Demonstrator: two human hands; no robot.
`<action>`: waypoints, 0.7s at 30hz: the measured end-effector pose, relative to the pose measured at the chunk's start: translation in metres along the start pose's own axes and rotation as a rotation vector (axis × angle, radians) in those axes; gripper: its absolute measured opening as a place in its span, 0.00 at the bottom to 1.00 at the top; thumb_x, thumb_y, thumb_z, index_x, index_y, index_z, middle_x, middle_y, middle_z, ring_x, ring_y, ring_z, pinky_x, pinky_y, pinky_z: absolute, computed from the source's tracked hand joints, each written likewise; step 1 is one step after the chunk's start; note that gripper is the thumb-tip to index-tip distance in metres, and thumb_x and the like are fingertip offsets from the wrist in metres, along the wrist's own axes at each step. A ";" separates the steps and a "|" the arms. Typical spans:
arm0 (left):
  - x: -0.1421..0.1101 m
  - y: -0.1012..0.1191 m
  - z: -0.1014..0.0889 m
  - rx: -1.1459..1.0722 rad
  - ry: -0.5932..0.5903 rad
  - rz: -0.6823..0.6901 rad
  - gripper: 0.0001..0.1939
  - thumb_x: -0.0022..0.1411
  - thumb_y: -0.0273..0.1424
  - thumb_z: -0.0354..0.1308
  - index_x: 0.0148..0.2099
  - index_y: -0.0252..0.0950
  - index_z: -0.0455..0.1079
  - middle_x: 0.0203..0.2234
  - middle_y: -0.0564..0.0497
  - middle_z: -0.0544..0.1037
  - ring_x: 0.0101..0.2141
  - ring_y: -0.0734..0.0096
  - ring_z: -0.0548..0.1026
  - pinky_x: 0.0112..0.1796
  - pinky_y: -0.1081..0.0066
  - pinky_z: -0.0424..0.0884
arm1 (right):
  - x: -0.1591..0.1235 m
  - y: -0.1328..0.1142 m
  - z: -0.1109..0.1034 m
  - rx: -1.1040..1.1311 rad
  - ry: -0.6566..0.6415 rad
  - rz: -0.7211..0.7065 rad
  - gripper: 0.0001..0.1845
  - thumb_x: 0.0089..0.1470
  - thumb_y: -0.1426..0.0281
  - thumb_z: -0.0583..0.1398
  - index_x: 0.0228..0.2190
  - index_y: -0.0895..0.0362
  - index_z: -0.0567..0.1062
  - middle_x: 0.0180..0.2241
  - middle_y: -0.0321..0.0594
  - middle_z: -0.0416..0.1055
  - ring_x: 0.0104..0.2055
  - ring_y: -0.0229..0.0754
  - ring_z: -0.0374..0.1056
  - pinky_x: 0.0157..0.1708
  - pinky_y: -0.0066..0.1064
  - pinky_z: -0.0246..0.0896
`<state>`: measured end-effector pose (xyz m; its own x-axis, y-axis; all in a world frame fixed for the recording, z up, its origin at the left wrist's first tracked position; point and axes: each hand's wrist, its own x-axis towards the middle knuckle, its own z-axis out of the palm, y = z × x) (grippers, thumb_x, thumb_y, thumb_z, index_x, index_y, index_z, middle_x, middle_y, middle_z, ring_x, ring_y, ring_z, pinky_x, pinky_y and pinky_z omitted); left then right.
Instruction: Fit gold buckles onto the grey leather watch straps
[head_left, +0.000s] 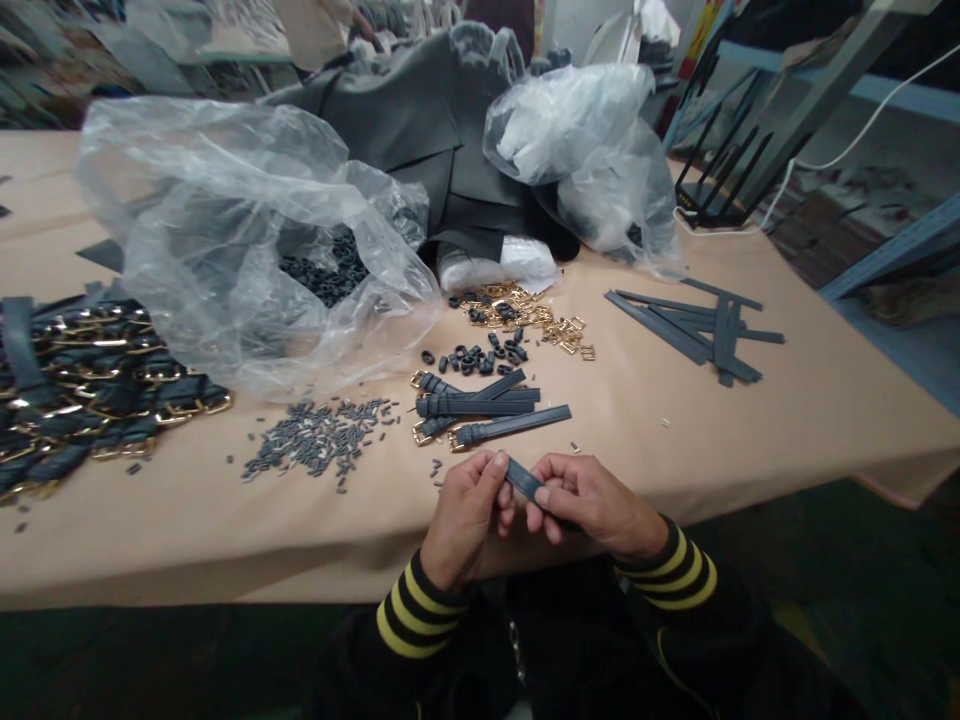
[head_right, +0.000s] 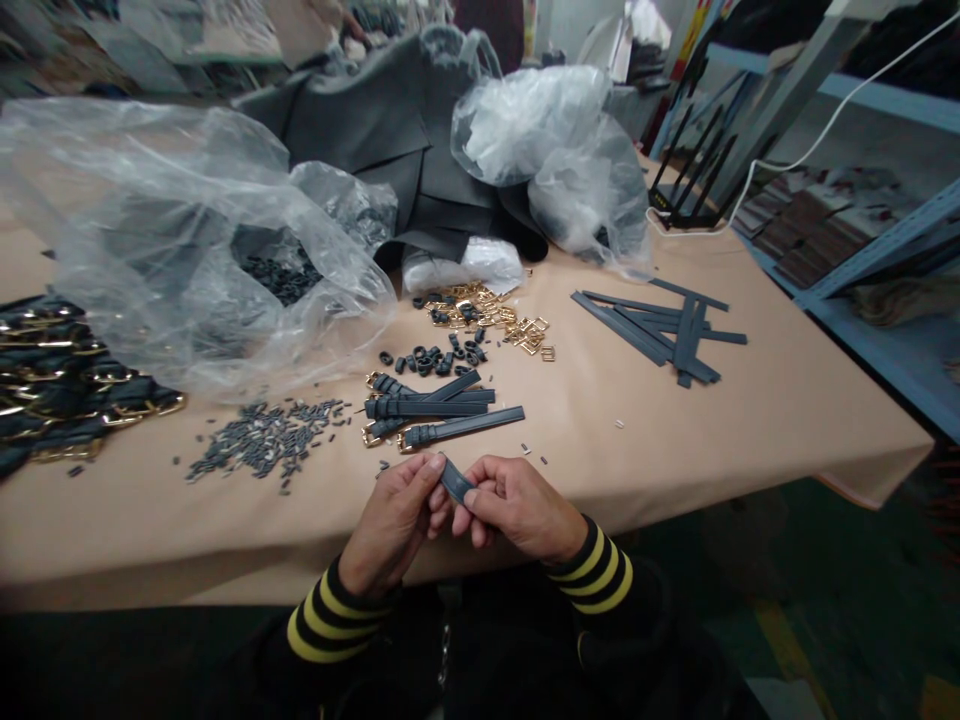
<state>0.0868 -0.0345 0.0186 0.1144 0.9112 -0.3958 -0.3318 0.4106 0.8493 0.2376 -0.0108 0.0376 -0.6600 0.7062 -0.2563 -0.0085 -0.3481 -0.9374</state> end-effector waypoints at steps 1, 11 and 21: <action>0.001 -0.001 0.001 0.011 -0.028 -0.009 0.17 0.57 0.41 0.51 0.24 0.34 0.58 0.11 0.59 0.62 0.12 0.82 0.60 0.15 0.80 0.54 | -0.001 -0.001 0.002 0.021 -0.006 -0.019 0.09 0.52 0.66 0.56 0.29 0.62 0.66 0.24 0.38 0.70 0.19 0.30 0.62 0.21 0.23 0.57; -0.013 0.001 0.008 0.552 0.130 0.413 0.08 0.59 0.29 0.49 0.39 0.36 0.68 0.36 0.47 0.73 0.39 0.67 0.70 0.42 0.70 0.64 | -0.002 -0.009 0.010 -0.060 0.123 -0.033 0.05 0.53 0.70 0.54 0.30 0.60 0.65 0.25 0.37 0.71 0.18 0.29 0.61 0.20 0.22 0.56; -0.014 0.023 -0.003 0.844 -0.124 0.443 0.12 0.61 0.31 0.46 0.31 0.36 0.69 0.23 0.50 0.70 0.27 0.70 0.67 0.31 0.72 0.61 | -0.006 -0.011 0.010 -0.072 0.044 0.028 0.06 0.53 0.68 0.55 0.29 0.60 0.65 0.25 0.37 0.71 0.17 0.28 0.60 0.17 0.20 0.54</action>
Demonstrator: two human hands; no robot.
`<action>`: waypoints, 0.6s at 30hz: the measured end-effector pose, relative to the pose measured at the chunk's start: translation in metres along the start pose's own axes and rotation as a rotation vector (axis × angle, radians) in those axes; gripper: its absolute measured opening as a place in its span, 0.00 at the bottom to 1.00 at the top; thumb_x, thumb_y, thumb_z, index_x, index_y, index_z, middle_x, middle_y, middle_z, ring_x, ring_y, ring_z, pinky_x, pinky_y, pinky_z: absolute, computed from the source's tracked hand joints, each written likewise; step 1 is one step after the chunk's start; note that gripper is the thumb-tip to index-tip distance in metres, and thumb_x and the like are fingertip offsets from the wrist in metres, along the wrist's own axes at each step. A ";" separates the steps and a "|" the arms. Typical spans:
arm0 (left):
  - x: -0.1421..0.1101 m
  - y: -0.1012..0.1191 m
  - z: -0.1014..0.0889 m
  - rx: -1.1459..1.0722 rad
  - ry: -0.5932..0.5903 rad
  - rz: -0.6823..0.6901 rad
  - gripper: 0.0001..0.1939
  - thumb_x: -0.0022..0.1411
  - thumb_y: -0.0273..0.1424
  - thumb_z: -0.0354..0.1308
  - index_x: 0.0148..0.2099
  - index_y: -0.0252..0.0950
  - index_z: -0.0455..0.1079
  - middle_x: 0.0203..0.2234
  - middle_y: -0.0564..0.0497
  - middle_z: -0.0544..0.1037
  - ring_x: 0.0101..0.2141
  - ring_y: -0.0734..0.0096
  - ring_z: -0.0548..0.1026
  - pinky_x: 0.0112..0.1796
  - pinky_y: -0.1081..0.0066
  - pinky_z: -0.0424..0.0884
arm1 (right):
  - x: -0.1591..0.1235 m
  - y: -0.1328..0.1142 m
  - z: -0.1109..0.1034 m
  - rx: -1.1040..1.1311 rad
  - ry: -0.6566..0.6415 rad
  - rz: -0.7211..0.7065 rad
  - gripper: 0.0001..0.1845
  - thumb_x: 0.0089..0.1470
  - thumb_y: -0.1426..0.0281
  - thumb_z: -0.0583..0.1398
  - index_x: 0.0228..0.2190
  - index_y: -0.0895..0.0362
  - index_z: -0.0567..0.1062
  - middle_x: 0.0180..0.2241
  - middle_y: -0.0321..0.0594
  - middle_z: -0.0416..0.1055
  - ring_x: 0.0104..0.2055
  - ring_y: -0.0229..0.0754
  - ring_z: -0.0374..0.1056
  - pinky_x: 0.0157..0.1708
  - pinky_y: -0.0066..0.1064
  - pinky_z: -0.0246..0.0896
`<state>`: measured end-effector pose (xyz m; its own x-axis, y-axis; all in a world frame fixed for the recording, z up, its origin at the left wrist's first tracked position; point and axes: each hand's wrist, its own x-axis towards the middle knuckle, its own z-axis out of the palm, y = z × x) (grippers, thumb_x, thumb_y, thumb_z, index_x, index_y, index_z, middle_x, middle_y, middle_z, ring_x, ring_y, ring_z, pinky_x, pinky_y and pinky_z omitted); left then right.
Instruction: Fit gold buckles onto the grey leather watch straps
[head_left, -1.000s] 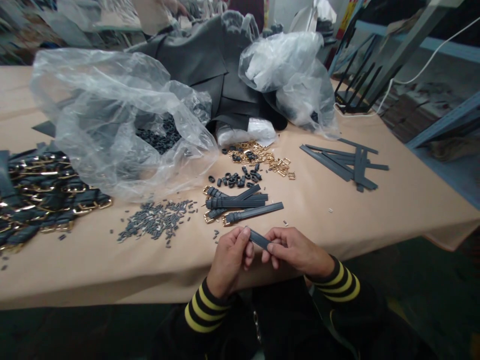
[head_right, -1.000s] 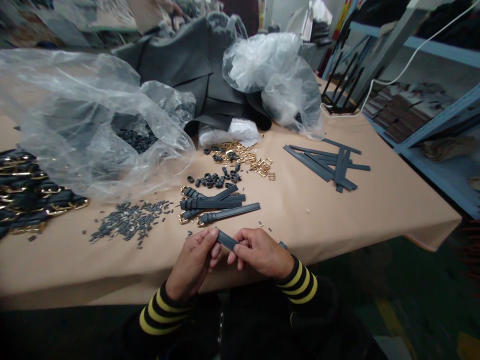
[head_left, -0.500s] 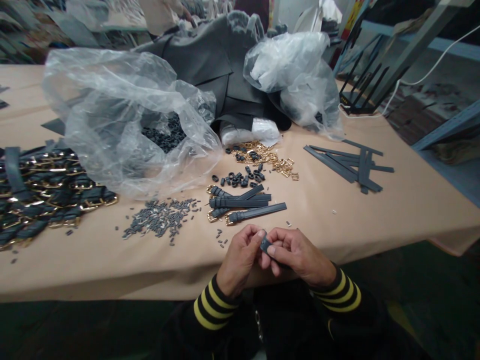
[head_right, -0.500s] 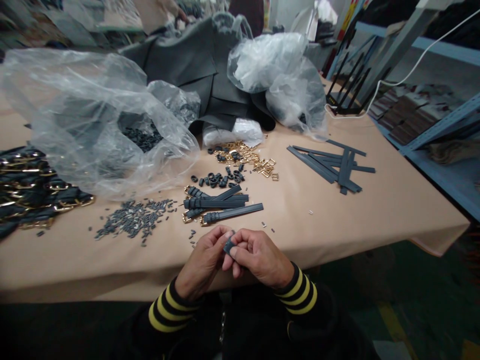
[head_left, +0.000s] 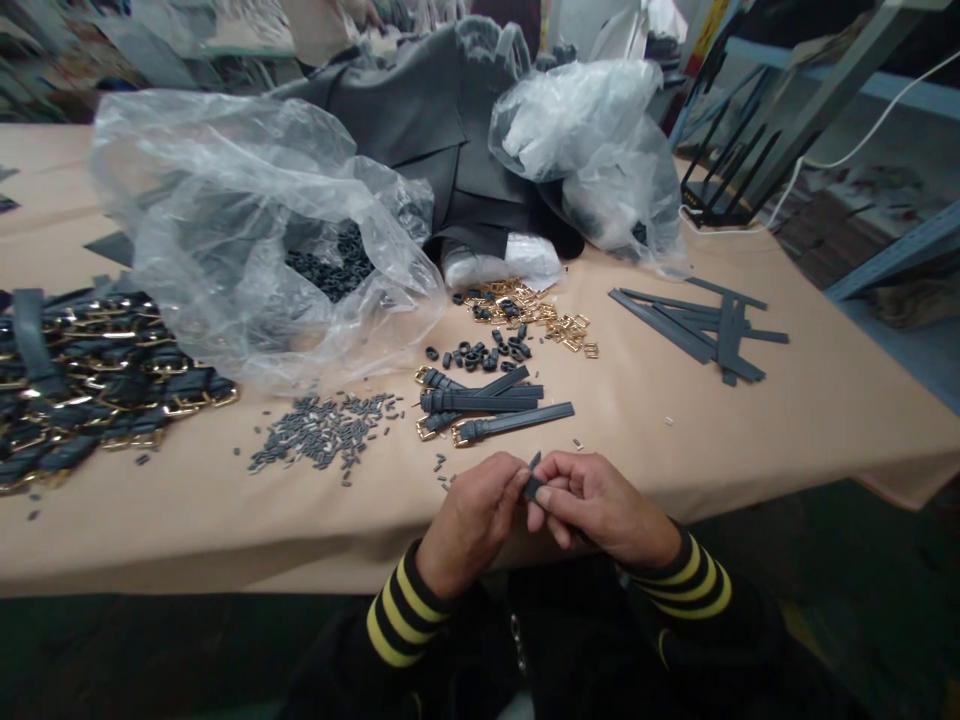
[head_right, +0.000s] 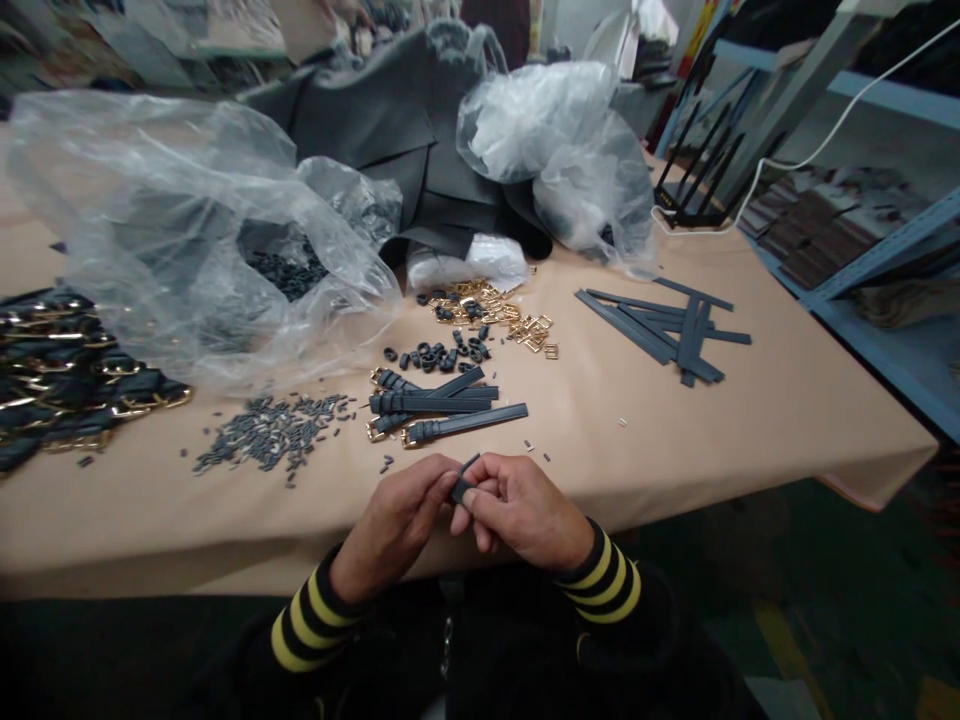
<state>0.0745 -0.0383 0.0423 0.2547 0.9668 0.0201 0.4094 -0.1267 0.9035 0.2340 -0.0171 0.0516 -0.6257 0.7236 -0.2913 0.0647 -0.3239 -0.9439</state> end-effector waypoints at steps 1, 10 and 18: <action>0.001 -0.003 0.000 -0.004 -0.001 -0.013 0.13 0.61 0.31 0.45 0.29 0.37 0.68 0.21 0.51 0.69 0.25 0.71 0.66 0.30 0.72 0.61 | 0.000 0.000 0.000 0.034 -0.016 0.003 0.07 0.53 0.68 0.55 0.29 0.60 0.65 0.25 0.37 0.72 0.17 0.28 0.60 0.17 0.20 0.54; 0.005 -0.023 -0.005 -0.360 0.373 -0.314 0.16 0.55 0.36 0.55 0.45 0.37 0.63 0.30 0.52 0.71 0.24 0.75 0.69 0.26 0.74 0.67 | 0.004 0.014 -0.001 0.335 0.061 0.036 0.10 0.50 0.66 0.59 0.29 0.60 0.66 0.24 0.37 0.72 0.16 0.28 0.60 0.16 0.20 0.57; 0.011 -0.013 0.002 -0.795 0.128 -0.417 0.11 0.55 0.37 0.56 0.31 0.34 0.63 0.15 0.59 0.66 0.13 0.84 0.60 0.15 0.80 0.58 | 0.010 0.022 -0.002 0.364 0.052 0.071 0.12 0.48 0.65 0.61 0.29 0.61 0.67 0.24 0.37 0.72 0.16 0.29 0.61 0.16 0.20 0.58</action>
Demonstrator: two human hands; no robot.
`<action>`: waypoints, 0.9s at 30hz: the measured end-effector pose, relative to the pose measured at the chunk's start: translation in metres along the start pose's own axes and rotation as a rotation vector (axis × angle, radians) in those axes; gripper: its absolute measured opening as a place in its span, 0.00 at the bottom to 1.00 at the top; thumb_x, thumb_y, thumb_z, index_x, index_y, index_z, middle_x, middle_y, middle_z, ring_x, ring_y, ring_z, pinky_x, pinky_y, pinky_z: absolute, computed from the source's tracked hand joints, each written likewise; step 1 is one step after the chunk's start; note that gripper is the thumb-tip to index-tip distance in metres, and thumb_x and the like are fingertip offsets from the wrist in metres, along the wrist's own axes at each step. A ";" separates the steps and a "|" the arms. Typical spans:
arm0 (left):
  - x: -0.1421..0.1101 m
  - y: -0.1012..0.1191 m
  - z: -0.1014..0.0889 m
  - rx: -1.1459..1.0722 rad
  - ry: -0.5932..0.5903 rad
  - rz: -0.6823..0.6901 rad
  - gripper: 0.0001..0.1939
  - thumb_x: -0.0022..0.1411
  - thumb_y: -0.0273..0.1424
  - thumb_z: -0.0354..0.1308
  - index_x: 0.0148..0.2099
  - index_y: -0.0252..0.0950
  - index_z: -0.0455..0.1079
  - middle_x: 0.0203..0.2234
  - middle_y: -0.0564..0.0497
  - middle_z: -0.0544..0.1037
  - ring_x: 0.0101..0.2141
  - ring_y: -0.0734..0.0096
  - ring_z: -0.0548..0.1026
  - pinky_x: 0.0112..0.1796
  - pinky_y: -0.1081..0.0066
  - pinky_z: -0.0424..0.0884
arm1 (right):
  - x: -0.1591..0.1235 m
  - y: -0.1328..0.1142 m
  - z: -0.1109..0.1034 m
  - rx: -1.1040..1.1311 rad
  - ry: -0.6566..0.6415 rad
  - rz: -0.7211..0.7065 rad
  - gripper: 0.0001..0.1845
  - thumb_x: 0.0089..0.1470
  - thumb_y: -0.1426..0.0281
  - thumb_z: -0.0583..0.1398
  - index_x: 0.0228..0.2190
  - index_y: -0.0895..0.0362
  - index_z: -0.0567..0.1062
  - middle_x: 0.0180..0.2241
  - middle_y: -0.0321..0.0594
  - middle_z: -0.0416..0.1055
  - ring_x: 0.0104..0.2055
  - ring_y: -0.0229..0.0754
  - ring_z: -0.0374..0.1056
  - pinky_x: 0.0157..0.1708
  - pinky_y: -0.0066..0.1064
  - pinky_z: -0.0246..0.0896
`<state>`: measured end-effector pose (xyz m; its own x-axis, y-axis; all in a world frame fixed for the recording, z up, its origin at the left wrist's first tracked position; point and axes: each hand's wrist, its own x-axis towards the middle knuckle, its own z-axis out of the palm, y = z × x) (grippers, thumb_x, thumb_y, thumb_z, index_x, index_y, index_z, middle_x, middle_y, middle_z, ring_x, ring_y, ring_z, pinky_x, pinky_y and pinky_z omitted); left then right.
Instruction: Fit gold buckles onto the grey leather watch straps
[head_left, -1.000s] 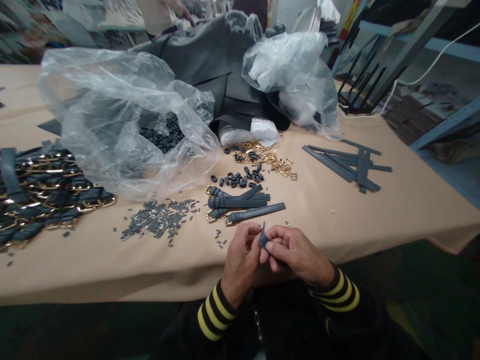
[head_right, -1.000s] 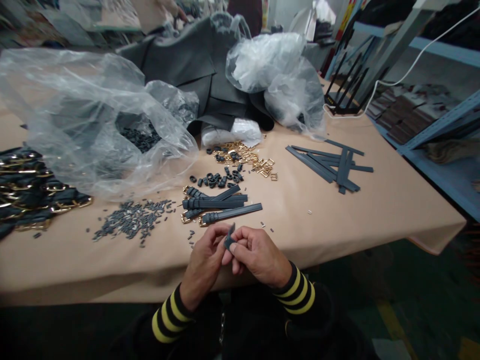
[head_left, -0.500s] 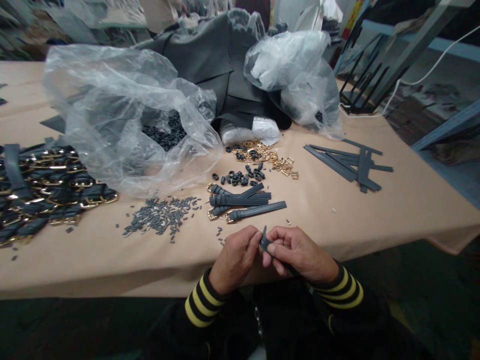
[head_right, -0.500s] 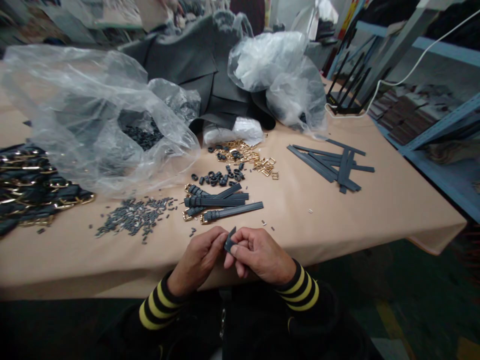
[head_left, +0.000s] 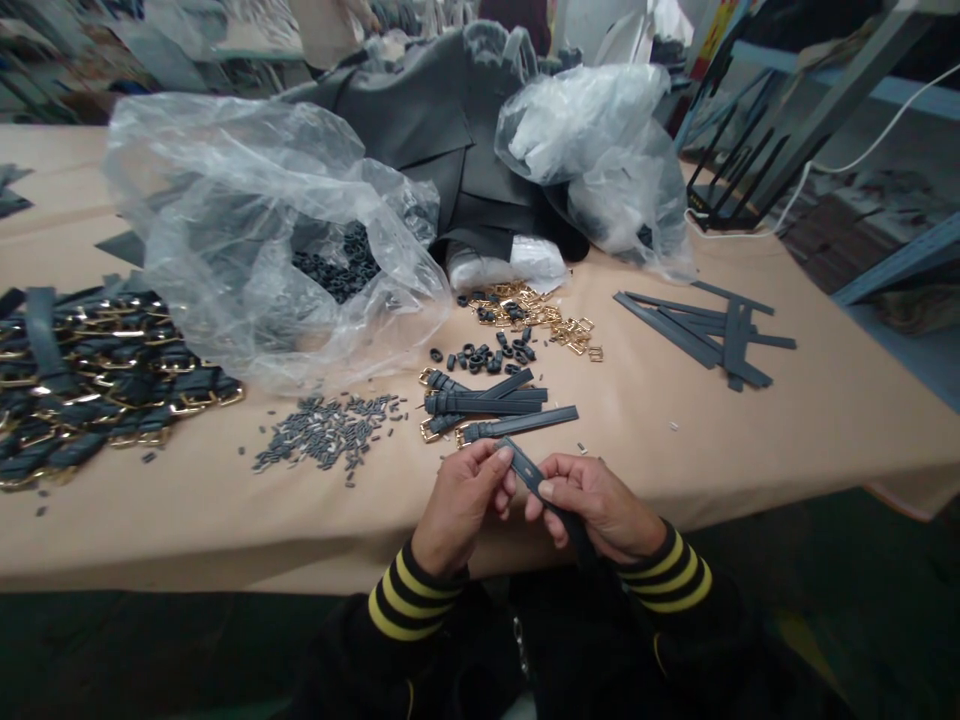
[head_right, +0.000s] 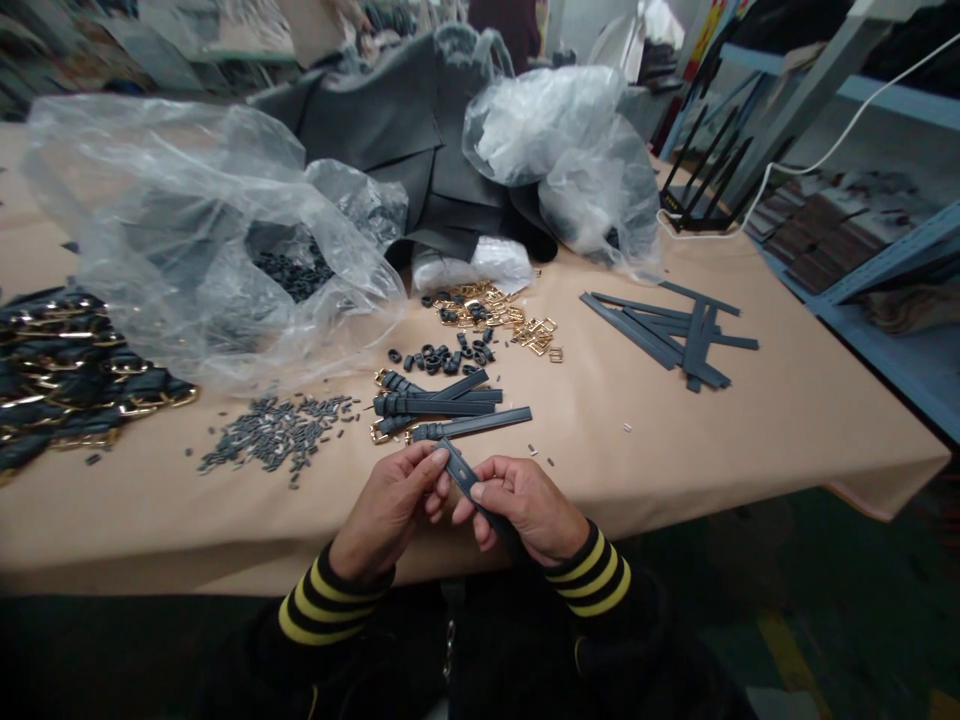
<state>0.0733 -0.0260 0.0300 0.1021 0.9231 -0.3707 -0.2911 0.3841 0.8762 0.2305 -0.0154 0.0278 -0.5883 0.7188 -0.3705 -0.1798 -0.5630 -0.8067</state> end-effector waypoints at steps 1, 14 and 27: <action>0.000 0.001 0.001 -0.028 0.000 -0.002 0.11 0.54 0.37 0.56 0.33 0.34 0.64 0.15 0.60 0.65 0.13 0.84 0.59 0.14 0.81 0.57 | 0.001 0.001 0.000 0.001 0.006 0.004 0.12 0.48 0.64 0.61 0.29 0.61 0.68 0.25 0.38 0.72 0.17 0.29 0.62 0.17 0.20 0.59; -0.004 -0.004 -0.017 0.056 -0.004 0.059 0.09 0.52 0.33 0.57 0.36 0.34 0.66 0.19 0.57 0.67 0.19 0.80 0.65 0.21 0.78 0.64 | 0.001 -0.004 0.000 -0.751 0.219 -0.223 0.06 0.51 0.69 0.57 0.28 0.60 0.70 0.23 0.34 0.65 0.25 0.34 0.59 0.26 0.26 0.55; 0.014 0.001 -0.023 0.004 0.259 0.105 0.13 0.49 0.31 0.60 0.35 0.33 0.62 0.17 0.59 0.67 0.17 0.83 0.66 0.18 0.81 0.67 | 0.002 0.006 -0.008 -0.103 -0.046 0.100 0.16 0.50 0.64 0.59 0.40 0.61 0.70 0.37 0.46 0.72 0.35 0.37 0.71 0.35 0.27 0.65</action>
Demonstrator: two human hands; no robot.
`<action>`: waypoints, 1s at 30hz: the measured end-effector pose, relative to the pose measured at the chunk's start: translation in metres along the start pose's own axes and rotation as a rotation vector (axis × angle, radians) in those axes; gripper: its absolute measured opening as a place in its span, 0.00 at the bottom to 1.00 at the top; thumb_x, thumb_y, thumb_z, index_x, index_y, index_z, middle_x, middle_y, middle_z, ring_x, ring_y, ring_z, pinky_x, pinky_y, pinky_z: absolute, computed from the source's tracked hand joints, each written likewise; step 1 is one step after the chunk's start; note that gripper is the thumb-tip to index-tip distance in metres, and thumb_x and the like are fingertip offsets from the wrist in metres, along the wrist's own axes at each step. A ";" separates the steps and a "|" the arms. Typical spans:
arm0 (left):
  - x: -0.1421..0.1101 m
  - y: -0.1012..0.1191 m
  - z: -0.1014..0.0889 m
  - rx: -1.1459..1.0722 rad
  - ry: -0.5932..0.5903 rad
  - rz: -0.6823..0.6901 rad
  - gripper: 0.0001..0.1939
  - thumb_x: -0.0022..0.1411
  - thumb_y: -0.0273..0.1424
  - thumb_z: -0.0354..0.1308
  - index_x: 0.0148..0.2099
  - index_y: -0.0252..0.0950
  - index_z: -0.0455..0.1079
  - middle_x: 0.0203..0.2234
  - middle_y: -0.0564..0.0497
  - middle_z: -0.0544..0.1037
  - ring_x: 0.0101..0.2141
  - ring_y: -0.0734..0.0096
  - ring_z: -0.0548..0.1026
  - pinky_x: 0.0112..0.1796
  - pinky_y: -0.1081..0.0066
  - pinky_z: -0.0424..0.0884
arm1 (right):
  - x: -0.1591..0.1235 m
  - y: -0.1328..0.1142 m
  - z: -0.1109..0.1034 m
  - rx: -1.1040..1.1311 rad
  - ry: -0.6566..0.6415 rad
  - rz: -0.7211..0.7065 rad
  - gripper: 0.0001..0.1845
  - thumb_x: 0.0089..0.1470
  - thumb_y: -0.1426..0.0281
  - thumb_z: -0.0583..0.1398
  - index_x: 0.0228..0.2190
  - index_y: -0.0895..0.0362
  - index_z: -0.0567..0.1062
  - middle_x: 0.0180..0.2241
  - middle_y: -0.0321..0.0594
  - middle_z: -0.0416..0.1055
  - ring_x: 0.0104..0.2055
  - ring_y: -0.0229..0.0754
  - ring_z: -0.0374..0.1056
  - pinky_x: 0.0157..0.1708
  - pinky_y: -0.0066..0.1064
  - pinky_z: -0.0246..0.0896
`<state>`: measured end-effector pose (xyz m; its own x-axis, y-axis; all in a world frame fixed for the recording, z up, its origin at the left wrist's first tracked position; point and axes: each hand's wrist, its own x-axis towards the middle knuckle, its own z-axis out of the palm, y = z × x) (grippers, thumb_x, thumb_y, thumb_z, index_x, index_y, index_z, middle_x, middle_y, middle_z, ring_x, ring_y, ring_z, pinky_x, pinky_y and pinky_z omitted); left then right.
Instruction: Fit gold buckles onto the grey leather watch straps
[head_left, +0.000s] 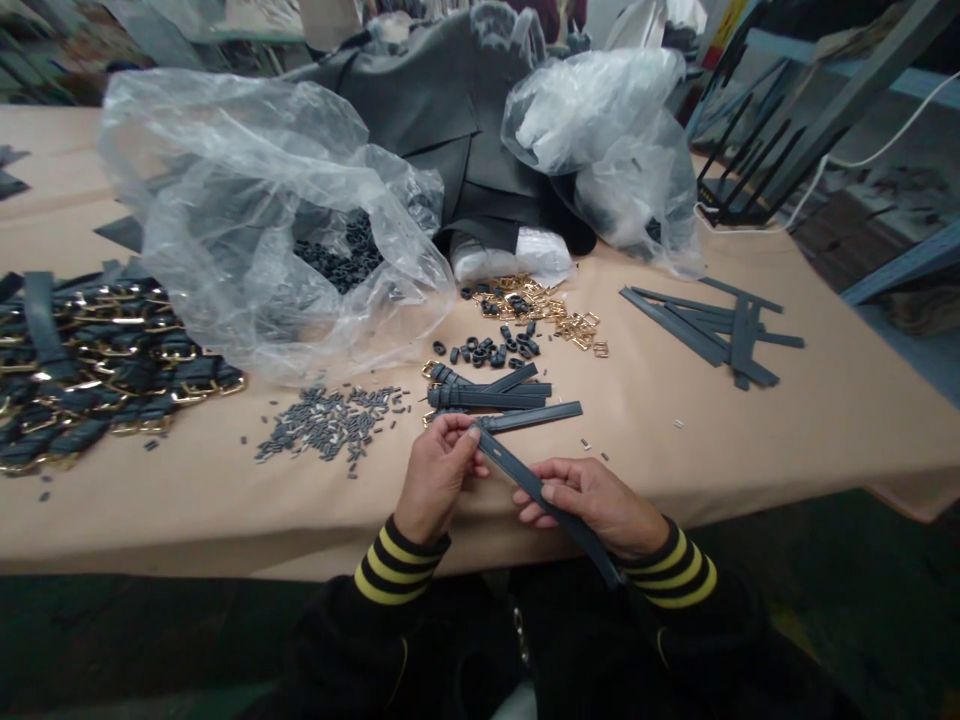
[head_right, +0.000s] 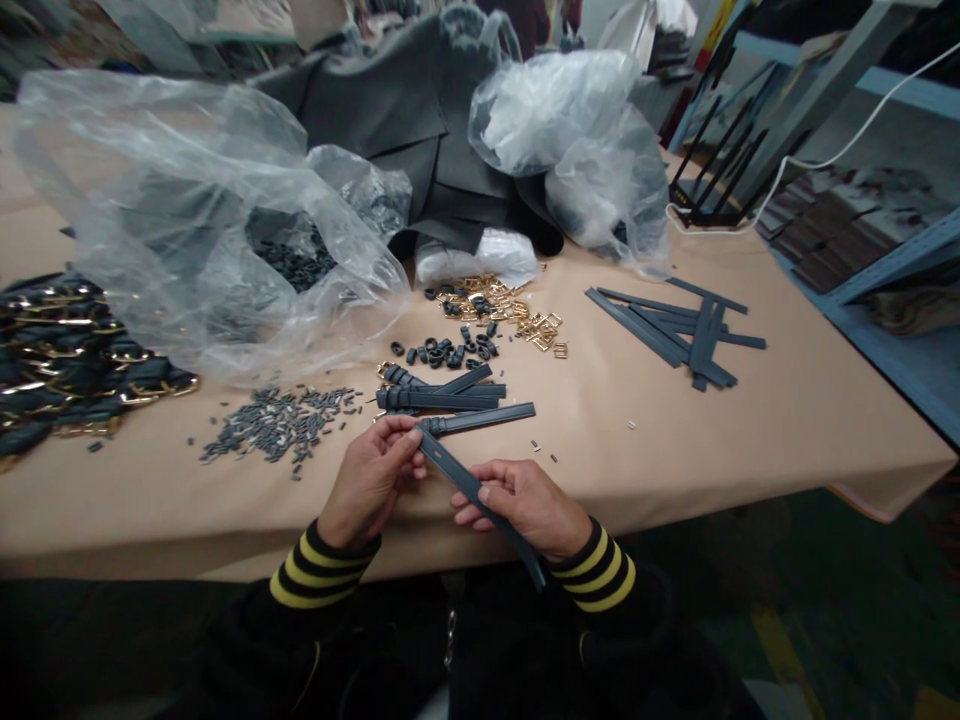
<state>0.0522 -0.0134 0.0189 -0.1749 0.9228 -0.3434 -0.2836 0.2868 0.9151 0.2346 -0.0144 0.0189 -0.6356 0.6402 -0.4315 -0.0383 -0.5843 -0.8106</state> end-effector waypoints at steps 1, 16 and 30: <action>0.003 0.001 -0.002 0.013 0.006 0.013 0.12 0.49 0.30 0.60 0.35 0.33 0.62 0.16 0.60 0.67 0.17 0.83 0.66 0.18 0.81 0.67 | -0.001 0.001 0.000 0.052 -0.017 0.029 0.17 0.51 0.65 0.59 0.41 0.61 0.69 0.39 0.47 0.72 0.36 0.37 0.71 0.35 0.26 0.66; 0.009 0.003 -0.008 0.122 0.052 0.006 0.11 0.48 0.31 0.59 0.35 0.34 0.62 0.13 0.62 0.66 0.12 0.83 0.64 0.15 0.82 0.63 | -0.010 0.005 -0.004 0.249 -0.042 0.174 0.16 0.52 0.71 0.57 0.43 0.64 0.68 0.38 0.52 0.73 0.35 0.43 0.73 0.31 0.27 0.69; 0.001 -0.002 -0.022 0.248 -0.251 0.246 0.04 0.54 0.26 0.53 0.28 0.33 0.67 0.29 0.51 0.71 0.32 0.75 0.70 0.34 0.75 0.69 | -0.008 0.010 0.001 0.233 -0.010 0.125 0.12 0.47 0.69 0.62 0.32 0.64 0.70 0.29 0.44 0.74 0.27 0.36 0.72 0.26 0.23 0.69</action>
<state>0.0325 -0.0189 0.0119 0.0342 0.9966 -0.0748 -0.0217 0.0756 0.9969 0.2388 -0.0262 0.0147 -0.6542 0.5517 -0.5173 -0.1349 -0.7582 -0.6380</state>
